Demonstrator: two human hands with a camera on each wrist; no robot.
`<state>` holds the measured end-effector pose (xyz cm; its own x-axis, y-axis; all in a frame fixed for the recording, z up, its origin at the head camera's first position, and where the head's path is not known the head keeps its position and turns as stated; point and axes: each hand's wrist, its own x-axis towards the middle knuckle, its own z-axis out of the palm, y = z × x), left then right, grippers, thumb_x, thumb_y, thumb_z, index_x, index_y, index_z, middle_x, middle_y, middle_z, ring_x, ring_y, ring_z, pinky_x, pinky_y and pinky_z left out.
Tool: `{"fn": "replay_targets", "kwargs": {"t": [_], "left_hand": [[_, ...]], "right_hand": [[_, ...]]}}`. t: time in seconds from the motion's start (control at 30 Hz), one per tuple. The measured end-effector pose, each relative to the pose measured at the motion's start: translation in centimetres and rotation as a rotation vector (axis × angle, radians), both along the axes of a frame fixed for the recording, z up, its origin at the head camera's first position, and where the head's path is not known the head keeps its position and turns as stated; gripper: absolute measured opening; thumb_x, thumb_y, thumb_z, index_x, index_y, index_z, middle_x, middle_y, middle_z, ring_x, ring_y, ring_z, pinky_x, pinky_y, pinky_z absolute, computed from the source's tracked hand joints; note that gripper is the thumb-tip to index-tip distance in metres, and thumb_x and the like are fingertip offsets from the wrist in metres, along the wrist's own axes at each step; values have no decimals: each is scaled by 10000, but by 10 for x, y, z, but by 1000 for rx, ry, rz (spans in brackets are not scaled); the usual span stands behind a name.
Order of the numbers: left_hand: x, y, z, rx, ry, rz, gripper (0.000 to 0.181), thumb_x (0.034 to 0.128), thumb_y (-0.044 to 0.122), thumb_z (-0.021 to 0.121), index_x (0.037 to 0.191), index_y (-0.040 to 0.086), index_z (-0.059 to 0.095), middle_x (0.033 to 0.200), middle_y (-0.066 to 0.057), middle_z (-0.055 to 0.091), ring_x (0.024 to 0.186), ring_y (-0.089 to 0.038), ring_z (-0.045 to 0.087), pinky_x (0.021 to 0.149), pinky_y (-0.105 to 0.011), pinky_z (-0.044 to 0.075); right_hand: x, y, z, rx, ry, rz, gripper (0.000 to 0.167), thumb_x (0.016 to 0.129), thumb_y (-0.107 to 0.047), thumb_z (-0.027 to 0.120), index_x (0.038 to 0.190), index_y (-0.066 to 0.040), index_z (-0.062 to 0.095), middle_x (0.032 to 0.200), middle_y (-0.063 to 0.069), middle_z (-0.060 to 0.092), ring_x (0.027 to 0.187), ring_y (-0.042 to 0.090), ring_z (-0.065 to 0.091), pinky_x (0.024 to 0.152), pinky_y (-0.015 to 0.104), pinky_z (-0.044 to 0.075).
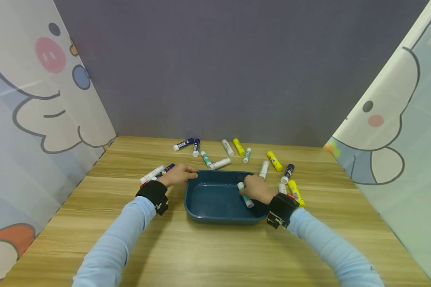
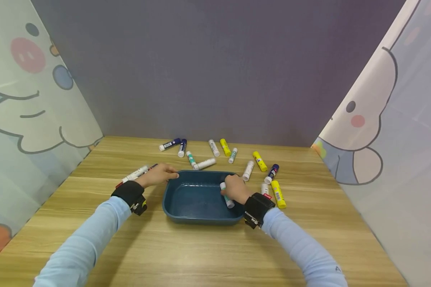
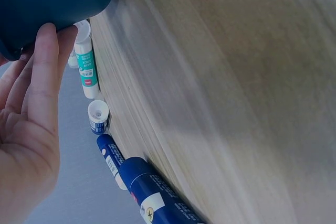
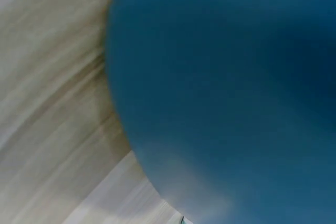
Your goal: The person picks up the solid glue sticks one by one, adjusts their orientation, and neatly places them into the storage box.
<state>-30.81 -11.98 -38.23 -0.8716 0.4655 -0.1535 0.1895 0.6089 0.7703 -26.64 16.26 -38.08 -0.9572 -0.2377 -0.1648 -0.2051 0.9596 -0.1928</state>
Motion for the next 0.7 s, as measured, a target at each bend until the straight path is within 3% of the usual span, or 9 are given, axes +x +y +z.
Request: {"fn": "replay_targets", "kwargs": {"t": [0.13,0.37,0.7], "left_hand": [[0,1,0,-1,3,-2,299,928,174,529,1141,-16,616,1109,-171,606,755,-150,557,665,-305,501],[-1,0,-1,5,20,-6,275,924,163,532,1108,-16,633,1049,-155,615,665,-153,532,622,-305,478],[-1,-1,-2,-1,24,-3,266,924,177,534,1087,-2,644,1094,-159,601,728,-148,546,641,-293,487]], "right_hand": [[1,0,-2,2,8,1,306,790,-290,704,580,-104,580,533,-3,531,496,134,499,557,281,346],[3,-2,-3,-18,-2,-21,282,791,-298,704,649,-76,604,585,25,549,512,143,520,488,259,396],[2,-2,-4,-19,-12,-32,275,797,-306,697,682,-70,616,599,26,549,523,145,522,483,256,402]]}}
